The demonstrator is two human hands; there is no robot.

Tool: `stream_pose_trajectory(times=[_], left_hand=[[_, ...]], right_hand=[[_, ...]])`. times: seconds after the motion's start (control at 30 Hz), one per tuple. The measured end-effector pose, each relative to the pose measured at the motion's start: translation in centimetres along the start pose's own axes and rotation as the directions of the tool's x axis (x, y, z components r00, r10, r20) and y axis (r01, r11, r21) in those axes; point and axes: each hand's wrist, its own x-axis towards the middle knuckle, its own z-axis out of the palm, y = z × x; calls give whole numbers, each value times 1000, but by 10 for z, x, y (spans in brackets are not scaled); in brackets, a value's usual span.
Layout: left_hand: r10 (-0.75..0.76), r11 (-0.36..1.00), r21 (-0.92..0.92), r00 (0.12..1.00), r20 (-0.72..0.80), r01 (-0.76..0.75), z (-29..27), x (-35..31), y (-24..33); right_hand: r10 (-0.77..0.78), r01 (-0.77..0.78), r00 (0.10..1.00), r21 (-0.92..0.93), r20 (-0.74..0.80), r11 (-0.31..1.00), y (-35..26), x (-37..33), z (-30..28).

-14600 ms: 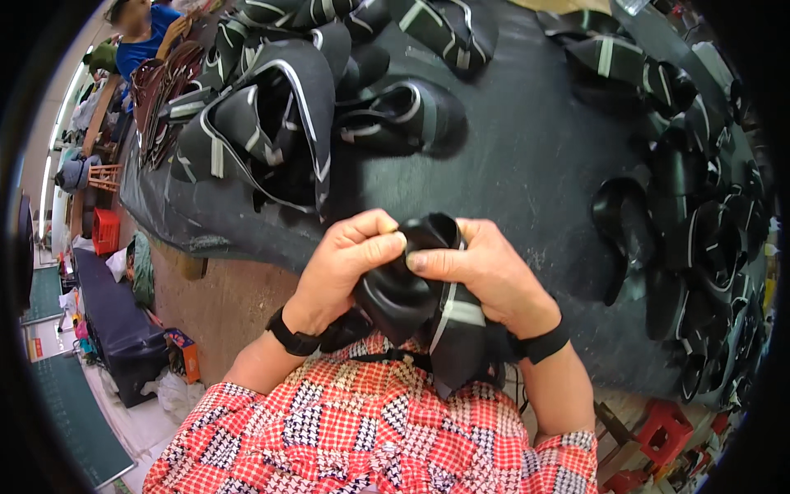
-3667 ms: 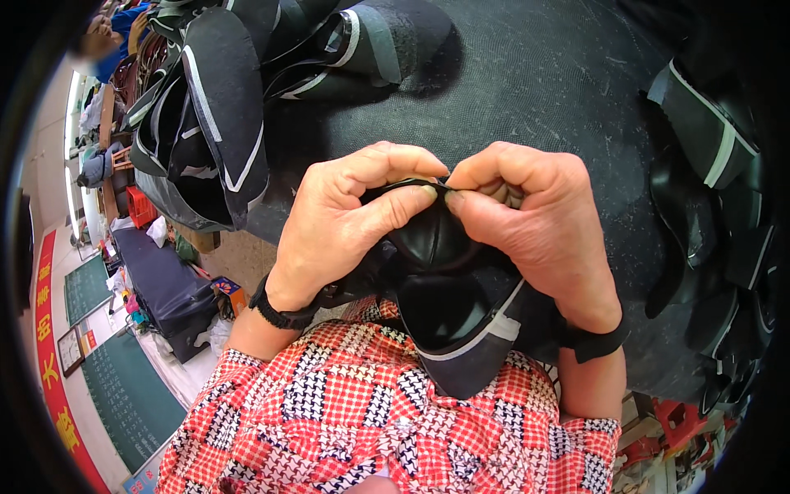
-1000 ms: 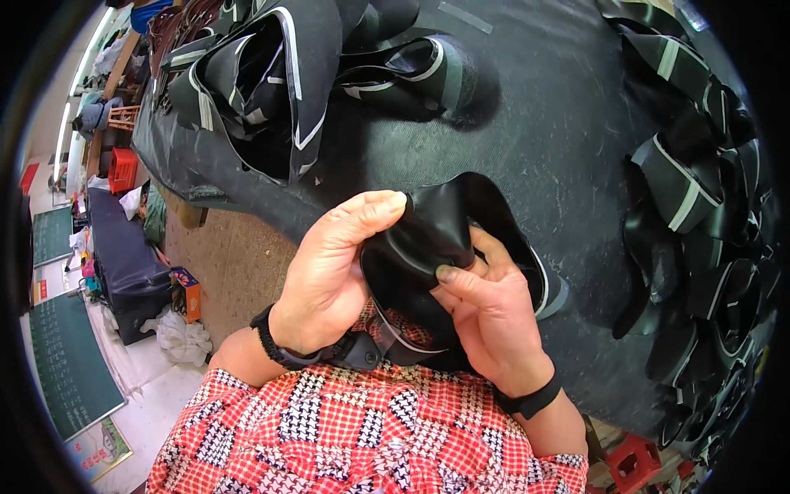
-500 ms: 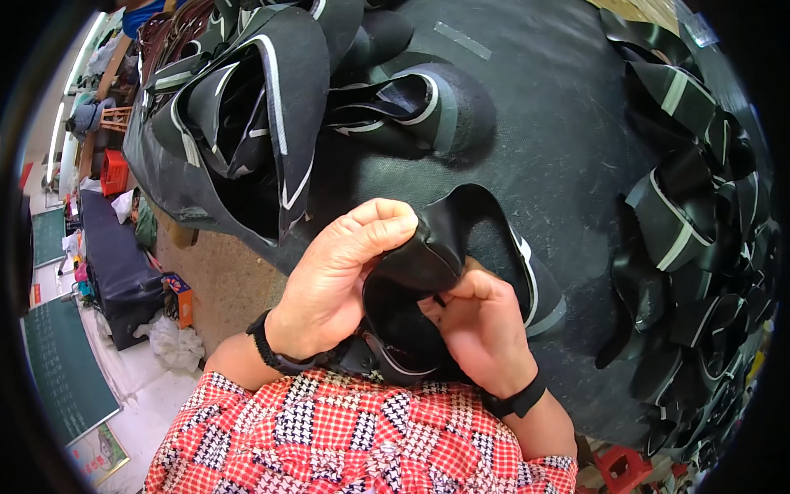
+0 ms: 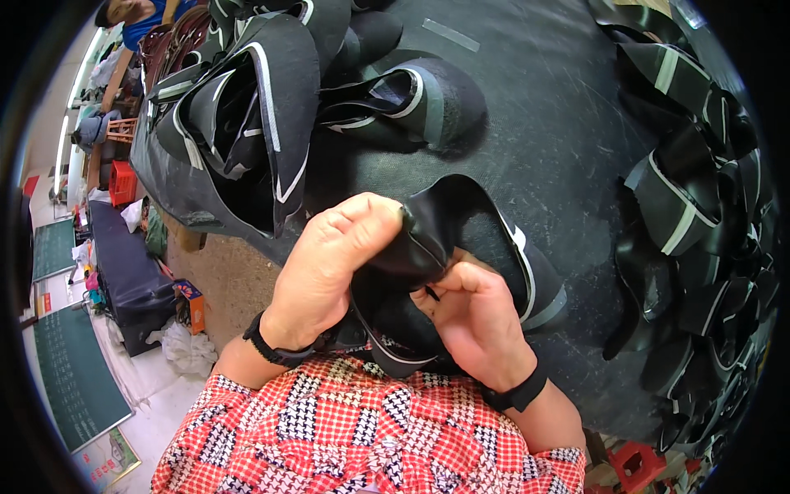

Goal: Inspecting and handling black shoe components in a manufacturing setting.

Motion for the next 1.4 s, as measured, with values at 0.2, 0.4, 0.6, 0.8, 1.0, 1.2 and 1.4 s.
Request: stream_pose_trajectory(times=[0.2, 0.4, 0.6, 0.8, 1.0, 1.2, 1.4], left_hand=[[163, 954, 254, 987, -3, -157, -14, -4, -14], [68, 964, 245, 987, 145, -102, -26, -9, -14], [90, 993, 60, 986, 142, -100, -29, -26, -24], [106, 990, 75, 986, 127, -117, -27, -41, -25], [82, 966, 237, 992, 100, -103, -22, -56, -24], [78, 961, 261, 994, 73, -94, -25, -65, -23], [87, 947, 302, 992, 92, -111, -27, -73, -18]], right_hand=[[-96, 92, 995, -159, -18, 983, 16, -3, 8], [-180, 163, 983, -339, -20, 927, 27, -10, 6], [-126, 115, 992, -319, -16, 941, 34, -16, -1], [-158, 143, 987, -329, -18, 933, 43, -22, -4], [-166, 159, 986, -318, 4, 935, 49, -31, -3], [36, 351, 928, -901, 371, 254, 43, -56, -14], [-516, 551, 611, -791, 600, -266, 15, -91, 20]])
